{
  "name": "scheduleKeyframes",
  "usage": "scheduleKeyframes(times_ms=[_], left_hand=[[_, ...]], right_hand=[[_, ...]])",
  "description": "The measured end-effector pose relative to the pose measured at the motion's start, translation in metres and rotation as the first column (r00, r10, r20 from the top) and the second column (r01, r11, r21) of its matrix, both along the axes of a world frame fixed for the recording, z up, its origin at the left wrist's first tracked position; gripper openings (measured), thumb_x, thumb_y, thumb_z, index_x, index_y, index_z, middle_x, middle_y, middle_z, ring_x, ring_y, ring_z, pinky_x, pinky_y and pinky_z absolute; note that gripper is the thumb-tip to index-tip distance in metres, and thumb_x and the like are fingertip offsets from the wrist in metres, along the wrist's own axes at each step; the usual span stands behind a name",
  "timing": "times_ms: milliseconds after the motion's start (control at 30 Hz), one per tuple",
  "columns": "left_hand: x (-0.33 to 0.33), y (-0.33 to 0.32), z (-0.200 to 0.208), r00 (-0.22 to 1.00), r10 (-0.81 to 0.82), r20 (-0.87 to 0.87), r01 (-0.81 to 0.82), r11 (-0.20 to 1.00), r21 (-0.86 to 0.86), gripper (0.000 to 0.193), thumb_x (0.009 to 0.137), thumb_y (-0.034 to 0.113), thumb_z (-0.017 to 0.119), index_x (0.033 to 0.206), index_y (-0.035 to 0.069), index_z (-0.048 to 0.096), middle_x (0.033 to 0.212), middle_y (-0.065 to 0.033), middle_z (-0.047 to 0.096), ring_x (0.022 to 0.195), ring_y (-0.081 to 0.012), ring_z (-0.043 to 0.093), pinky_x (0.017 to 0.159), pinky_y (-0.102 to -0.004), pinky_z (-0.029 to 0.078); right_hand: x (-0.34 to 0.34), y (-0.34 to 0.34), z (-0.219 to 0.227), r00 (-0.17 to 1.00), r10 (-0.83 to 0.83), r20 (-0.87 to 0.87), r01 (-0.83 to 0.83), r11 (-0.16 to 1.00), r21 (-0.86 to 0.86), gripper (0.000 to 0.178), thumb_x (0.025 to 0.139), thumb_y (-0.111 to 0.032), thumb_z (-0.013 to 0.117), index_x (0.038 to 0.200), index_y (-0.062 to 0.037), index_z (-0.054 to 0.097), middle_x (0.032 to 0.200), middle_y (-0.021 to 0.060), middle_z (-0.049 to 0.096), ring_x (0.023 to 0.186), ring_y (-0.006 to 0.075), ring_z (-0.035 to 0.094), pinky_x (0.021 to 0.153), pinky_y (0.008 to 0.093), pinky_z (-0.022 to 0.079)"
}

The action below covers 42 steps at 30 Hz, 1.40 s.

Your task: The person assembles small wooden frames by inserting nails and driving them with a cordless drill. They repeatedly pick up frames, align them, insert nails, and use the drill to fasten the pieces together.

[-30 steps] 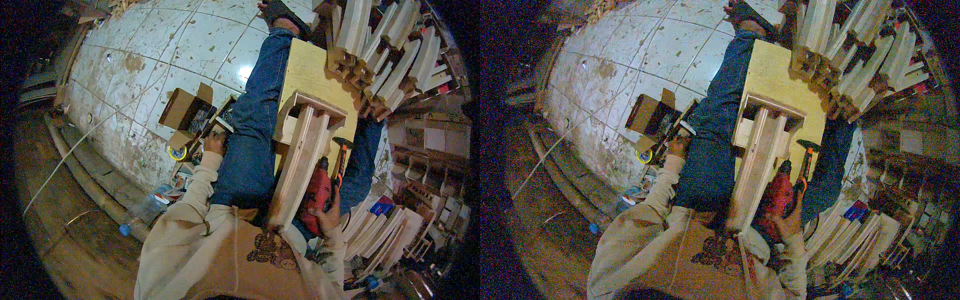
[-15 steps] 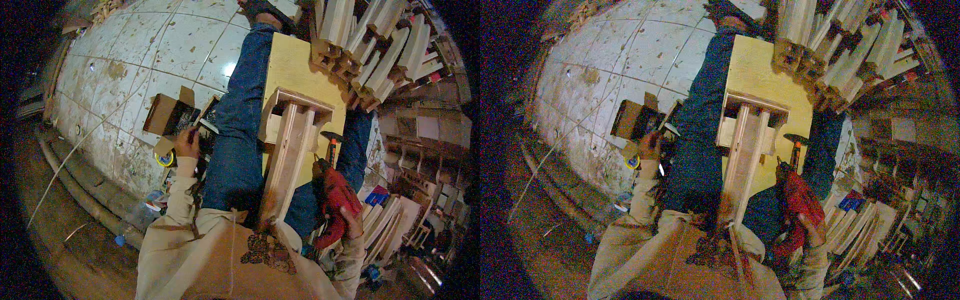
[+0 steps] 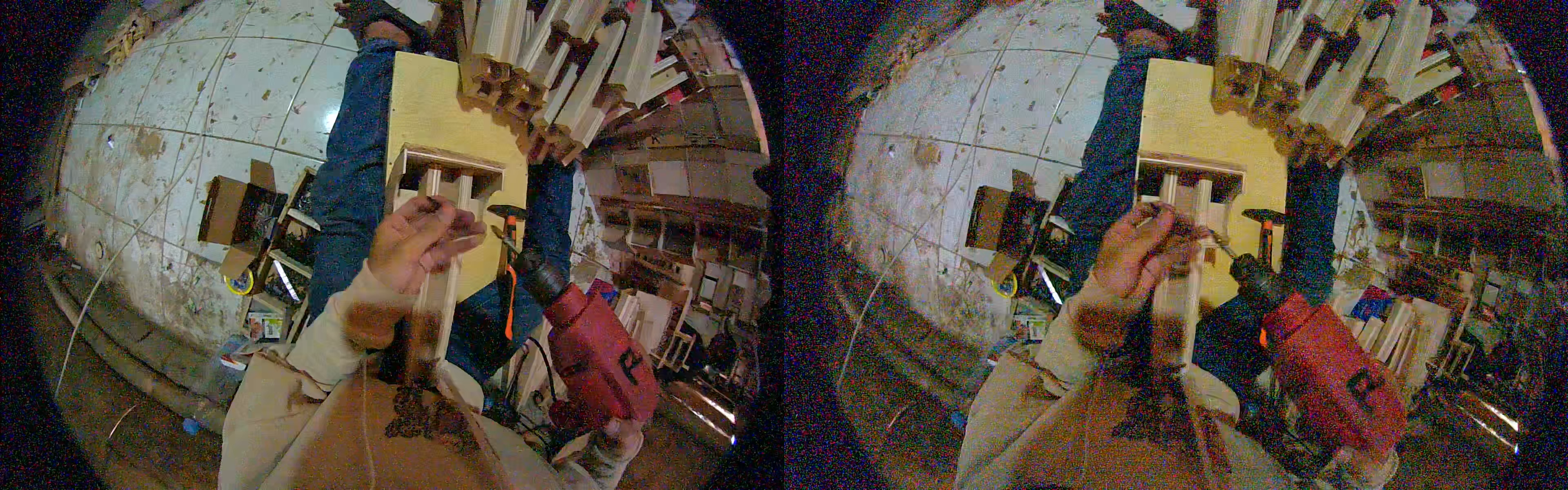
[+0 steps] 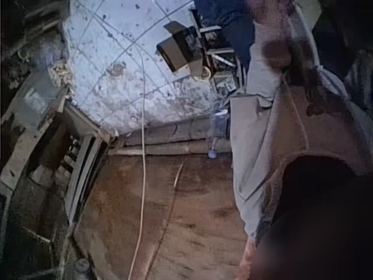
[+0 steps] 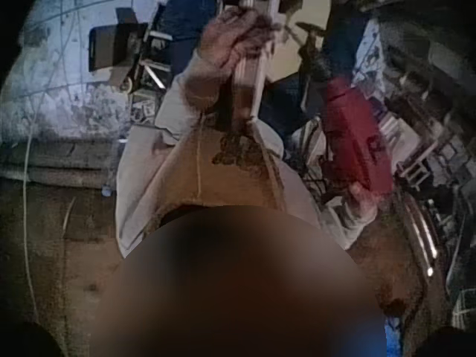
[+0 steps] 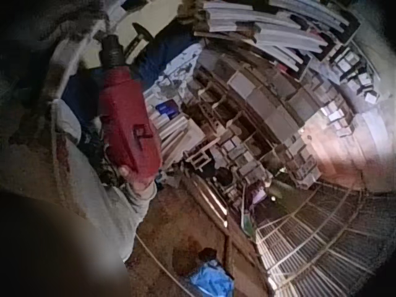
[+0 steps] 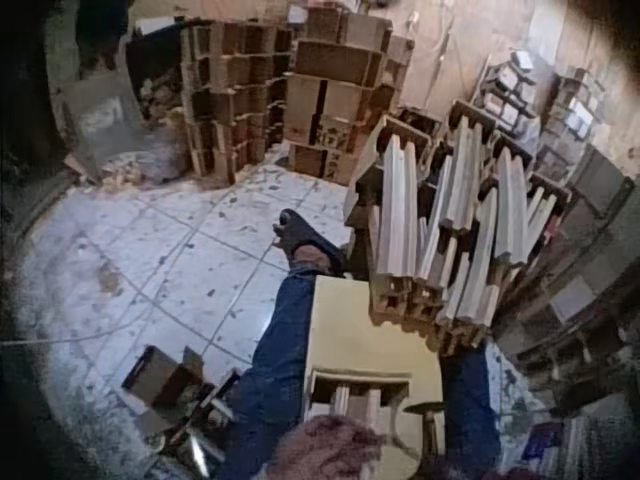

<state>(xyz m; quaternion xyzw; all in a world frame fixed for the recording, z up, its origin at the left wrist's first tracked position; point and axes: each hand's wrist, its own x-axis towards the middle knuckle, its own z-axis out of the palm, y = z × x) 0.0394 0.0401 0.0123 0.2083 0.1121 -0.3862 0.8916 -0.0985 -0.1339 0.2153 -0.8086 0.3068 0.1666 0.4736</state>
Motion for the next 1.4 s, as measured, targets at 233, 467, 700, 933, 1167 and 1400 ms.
scheduleKeyframes(times_ms=[233,467,700,933,1167,1400], left_hand=[[-0.020,-0.021,-0.010,0.967,-0.183,-0.179,0.164,0.980,-0.111,0.022,0.092,0.018,0.061,0.108,0.003,0.056,0.106,-0.0141,0.065,0.093,-0.0253,0.067,0.083,-0.0351,0.056],[-0.031,-0.023,-0.008,0.936,-0.258,-0.240,0.229,0.963,-0.142,0.028,0.097,0.027,0.051,0.116,0.008,0.054,0.115,-0.0084,0.063,0.108,-0.0209,0.060,0.094,-0.0380,0.047],[-0.044,-0.037,-0.017,0.863,-0.129,-0.489,0.023,0.976,-0.217,0.030,0.101,0.033,0.040,0.126,0.020,0.048,0.125,-0.0024,0.058,0.118,-0.0196,0.053,0.096,-0.0429,0.043],[-0.040,-0.044,-0.023,0.821,-0.042,-0.569,-0.097,0.972,-0.212,0.032,0.099,0.036,0.044,0.123,0.015,0.050,0.122,-0.0056,0.061,0.113,-0.0219,0.057,0.094,-0.0398,0.047],[-0.043,-0.043,0.037,0.891,-0.150,-0.428,-0.043,0.912,-0.409,0.041,0.093,0.039,0.056,0.122,0.010,0.055,0.118,-0.0054,0.062,0.110,-0.0194,0.059,0.093,-0.0367,0.048],[-0.039,-0.043,0.043,0.904,-0.124,-0.408,-0.064,0.907,-0.416,0.045,0.091,0.038,0.059,0.125,0.009,0.054,0.117,-0.0050,0.063,0.107,-0.0178,0.060,0.094,-0.0350,0.048]], right_hand=[[0.023,0.008,0.019,0.994,0.071,-0.083,-0.073,0.997,-0.016,0.093,0.063,-0.039,0.081,0.133,0.0060,0.039,0.122,0.0168,0.057,0.108,0.0259,0.059,0.094,0.0372,0.047],[0.043,0.011,0.025,0.985,0.086,-0.152,-0.091,0.996,-0.026,0.096,0.061,-0.042,0.081,0.132,0.0074,0.039,0.122,0.0169,0.057,0.109,0.0253,0.059,0.095,0.0367,0.046],[0.063,0.018,0.025,0.976,0.068,-0.209,-0.077,0.996,-0.035,0.099,0.060,-0.045,0.082,0.132,0.0088,0.038,0.123,0.0171,0.057,0.110,0.0247,0.059,0.096,0.0363,0.044],[0.095,0.023,0.035,0.926,0.213,-0.312,-0.212,0.977,0.040,0.088,0.080,-0.039,0.069,0.145,0.0009,0.026,0.136,0.0235,0.045,0.114,0.0378,0.055,0.101,0.0409,0.040],[0.118,0.018,0.036,0.890,0.308,-0.335,-0.322,0.947,0.015,0.093,0.069,-0.046,0.074,0.136,0.0050,0.035,0.129,0.0204,0.052,0.112,0.0315,0.057,0.099,0.0387,0.042],[0.127,0.019,0.026,0.869,0.395,-0.299,-0.424,0.905,-0.040,0.100,0.059,-0.054,0.079,0.128,0.0092,0.044,0.122,0.0172,0.058,0.109,0.0251,0.059,0.096,0.0366,0.044]])
